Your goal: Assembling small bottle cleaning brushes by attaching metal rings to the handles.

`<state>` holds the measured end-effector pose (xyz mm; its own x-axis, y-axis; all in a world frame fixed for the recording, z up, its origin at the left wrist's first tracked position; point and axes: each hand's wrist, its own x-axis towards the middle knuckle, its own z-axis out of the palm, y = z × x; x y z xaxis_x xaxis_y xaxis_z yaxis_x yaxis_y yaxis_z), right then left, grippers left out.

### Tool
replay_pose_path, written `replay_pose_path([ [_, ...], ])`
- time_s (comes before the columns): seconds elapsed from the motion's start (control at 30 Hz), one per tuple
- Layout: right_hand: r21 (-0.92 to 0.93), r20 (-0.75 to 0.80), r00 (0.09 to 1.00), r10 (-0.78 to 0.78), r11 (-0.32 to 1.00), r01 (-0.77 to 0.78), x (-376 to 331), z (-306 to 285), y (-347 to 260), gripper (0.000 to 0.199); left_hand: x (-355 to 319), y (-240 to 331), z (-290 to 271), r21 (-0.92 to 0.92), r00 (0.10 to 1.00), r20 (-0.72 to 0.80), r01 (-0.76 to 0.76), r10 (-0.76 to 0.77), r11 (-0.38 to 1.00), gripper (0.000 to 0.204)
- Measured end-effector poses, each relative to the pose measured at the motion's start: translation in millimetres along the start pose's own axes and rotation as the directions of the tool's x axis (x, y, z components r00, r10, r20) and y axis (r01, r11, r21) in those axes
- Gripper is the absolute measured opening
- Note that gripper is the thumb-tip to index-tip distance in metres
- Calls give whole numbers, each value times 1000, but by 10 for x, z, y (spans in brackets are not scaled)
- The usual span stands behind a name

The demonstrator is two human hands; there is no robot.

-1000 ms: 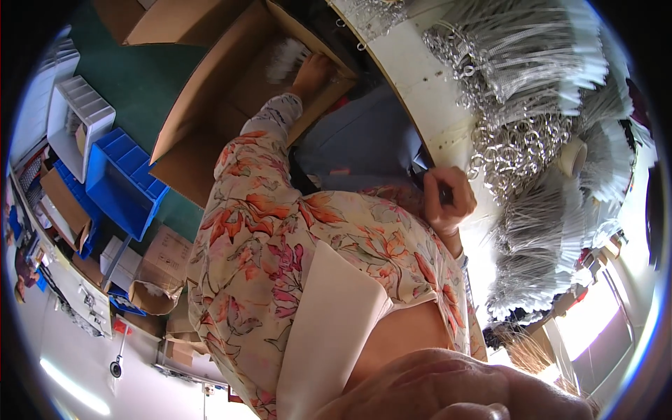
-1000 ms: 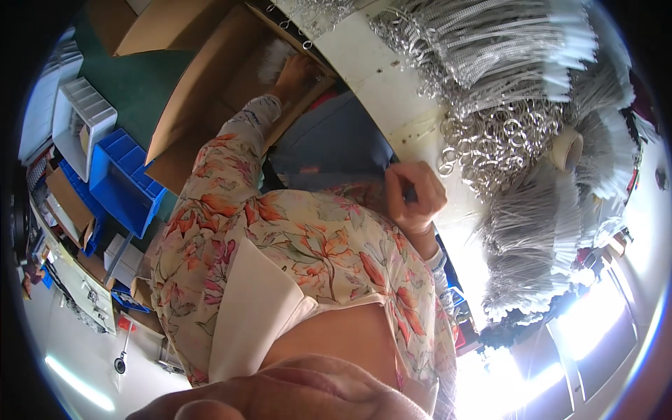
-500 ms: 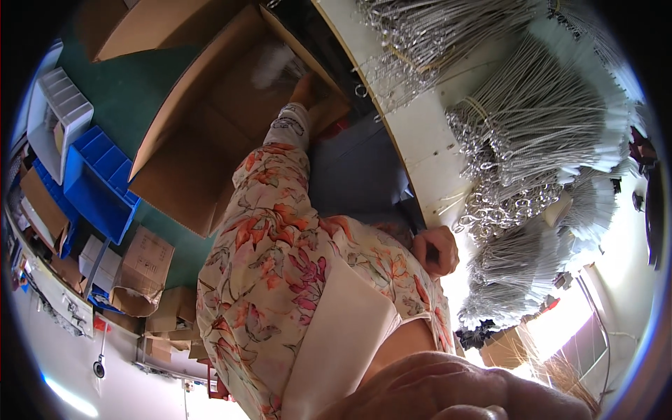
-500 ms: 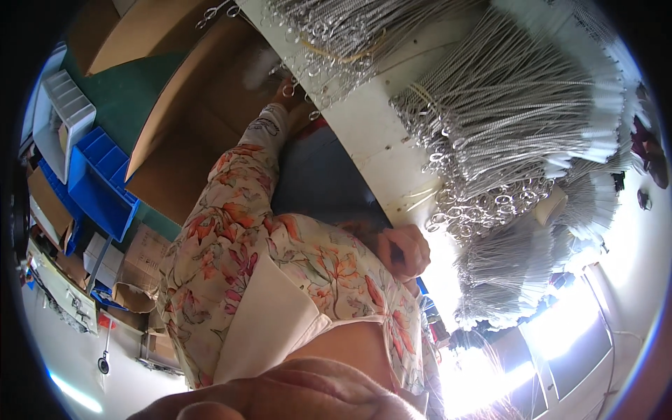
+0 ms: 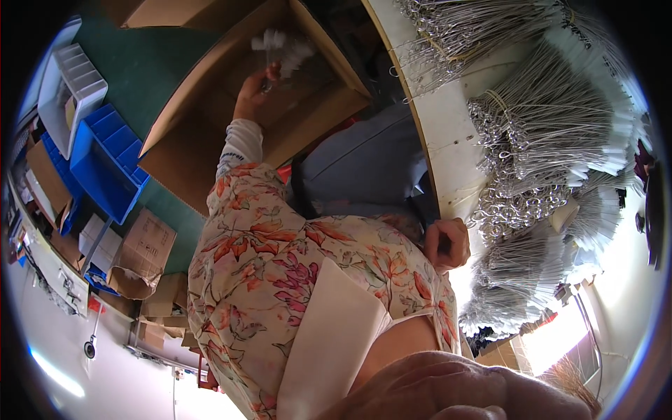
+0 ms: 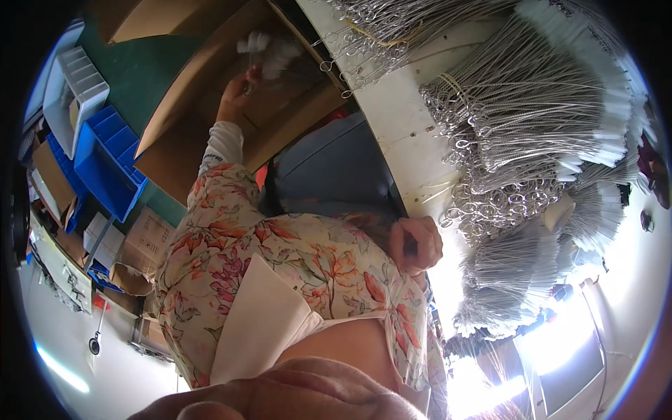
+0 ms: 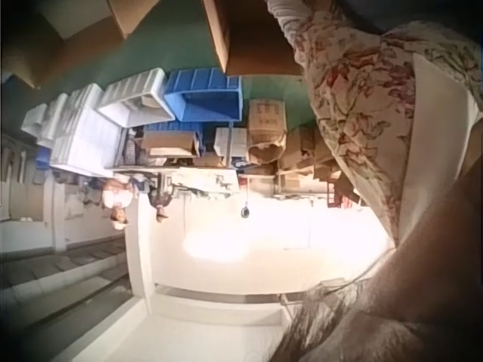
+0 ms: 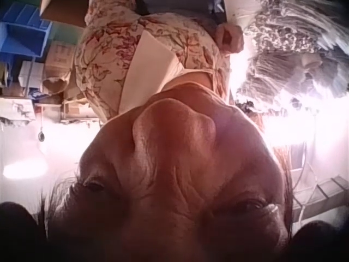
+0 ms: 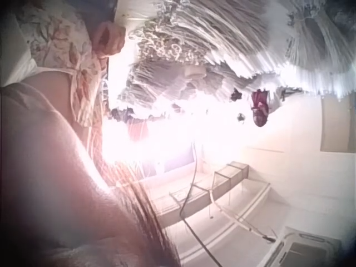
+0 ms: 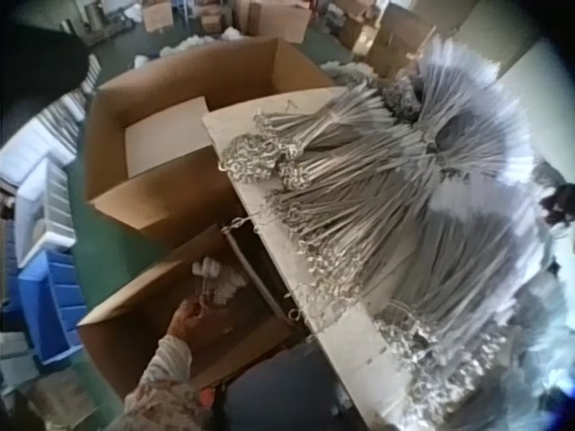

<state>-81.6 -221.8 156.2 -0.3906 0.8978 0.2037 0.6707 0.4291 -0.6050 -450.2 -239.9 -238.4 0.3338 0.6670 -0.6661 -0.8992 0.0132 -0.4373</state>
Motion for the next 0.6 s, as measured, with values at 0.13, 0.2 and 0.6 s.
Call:
replay_pose_path([
  [0.13, 31, 22, 1000, -4, 1000, 4, 8, 3, 25, 20, -145, -163, -360, 375, 970, 53, -241, 239, 895, 9],
  [0.2, 44, 17, 1000, -3, 999, 2, 16, -4, 22, 19, 3, -439, -612, 559, 879, -121, -324, 461, 764, 8],
  [0.6, 111, -3, 1000, -13, 994, 13, 135, 124, 87, 13, 785, -84, -2444, 956, 721, 280, -269, 634, -116, 23],
])
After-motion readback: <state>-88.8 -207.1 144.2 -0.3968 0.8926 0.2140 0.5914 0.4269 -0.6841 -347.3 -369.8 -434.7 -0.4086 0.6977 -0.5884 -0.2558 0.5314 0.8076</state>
